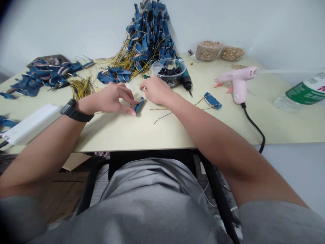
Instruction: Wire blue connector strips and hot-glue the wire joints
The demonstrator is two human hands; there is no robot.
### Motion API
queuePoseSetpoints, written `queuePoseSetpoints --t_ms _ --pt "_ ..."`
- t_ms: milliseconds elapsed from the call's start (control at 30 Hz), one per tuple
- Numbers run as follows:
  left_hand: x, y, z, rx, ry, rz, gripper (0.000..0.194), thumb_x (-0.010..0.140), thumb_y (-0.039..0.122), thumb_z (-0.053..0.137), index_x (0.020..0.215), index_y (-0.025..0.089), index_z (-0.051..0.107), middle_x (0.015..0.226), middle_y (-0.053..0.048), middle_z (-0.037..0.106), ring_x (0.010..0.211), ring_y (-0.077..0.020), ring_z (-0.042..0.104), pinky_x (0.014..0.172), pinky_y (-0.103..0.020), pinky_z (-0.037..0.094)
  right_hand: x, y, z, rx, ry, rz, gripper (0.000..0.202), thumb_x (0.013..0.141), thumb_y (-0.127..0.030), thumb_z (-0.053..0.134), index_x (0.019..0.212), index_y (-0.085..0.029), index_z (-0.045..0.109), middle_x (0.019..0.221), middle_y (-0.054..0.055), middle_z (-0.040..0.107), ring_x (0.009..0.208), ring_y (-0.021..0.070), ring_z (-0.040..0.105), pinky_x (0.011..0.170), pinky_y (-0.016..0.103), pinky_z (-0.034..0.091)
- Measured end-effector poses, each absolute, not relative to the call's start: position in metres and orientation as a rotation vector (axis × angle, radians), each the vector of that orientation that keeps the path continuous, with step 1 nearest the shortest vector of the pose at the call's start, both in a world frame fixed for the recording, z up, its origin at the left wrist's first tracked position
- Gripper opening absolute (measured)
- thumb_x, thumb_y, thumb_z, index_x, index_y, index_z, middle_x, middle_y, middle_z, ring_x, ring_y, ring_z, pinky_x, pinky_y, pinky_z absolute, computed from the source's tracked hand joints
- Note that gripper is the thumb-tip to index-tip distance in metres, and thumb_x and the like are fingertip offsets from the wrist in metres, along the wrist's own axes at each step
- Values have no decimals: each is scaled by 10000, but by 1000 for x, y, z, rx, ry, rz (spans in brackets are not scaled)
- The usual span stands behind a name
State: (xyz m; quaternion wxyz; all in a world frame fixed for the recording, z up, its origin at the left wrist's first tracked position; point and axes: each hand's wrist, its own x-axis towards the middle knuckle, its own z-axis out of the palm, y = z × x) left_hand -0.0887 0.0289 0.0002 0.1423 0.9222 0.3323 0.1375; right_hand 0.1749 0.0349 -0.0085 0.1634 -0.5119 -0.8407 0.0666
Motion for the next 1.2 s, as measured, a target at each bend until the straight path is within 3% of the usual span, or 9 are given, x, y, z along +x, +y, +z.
queuePoseSetpoints --t_ms 167,433,800,1200 --pt "-89 29 0 2662 961 388 636 899 947 967 1140 365 1059 1117 -95 946 1239 -371 761 1250 -539 467 177 39 -12 -1446 -2384 204 526 1167 -139 625 1527 -262 988 1536 153 921 1483 423 837 1255 560 665" --pt "-89 28 1 2666 967 379 772 893 1061 880 1111 341 1054 1116 -99 928 1200 -354 758 1239 -532 446 173 31 -6 -1508 -2401 186 542 1173 -83 582 1512 -217 983 1534 173 918 1428 406 864 1183 500 663" --pt "-91 31 -2 2676 961 396 607 914 918 980 1113 350 1054 1114 -78 939 1203 -339 751 1231 -503 437 173 33 -7 -1452 -2417 215 568 1154 -86 557 1548 -189 953 1553 175 902 1368 397 858 1136 484 634" --pt "-89 29 -1 2678 944 394 700 930 999 914 1089 331 1049 1096 -73 931 1174 -337 760 1294 -555 403 176 40 -4 -1359 -2361 227 632 1197 -125 482 1673 -252 878 1685 116 860 1614 369 775 1352 494 573"
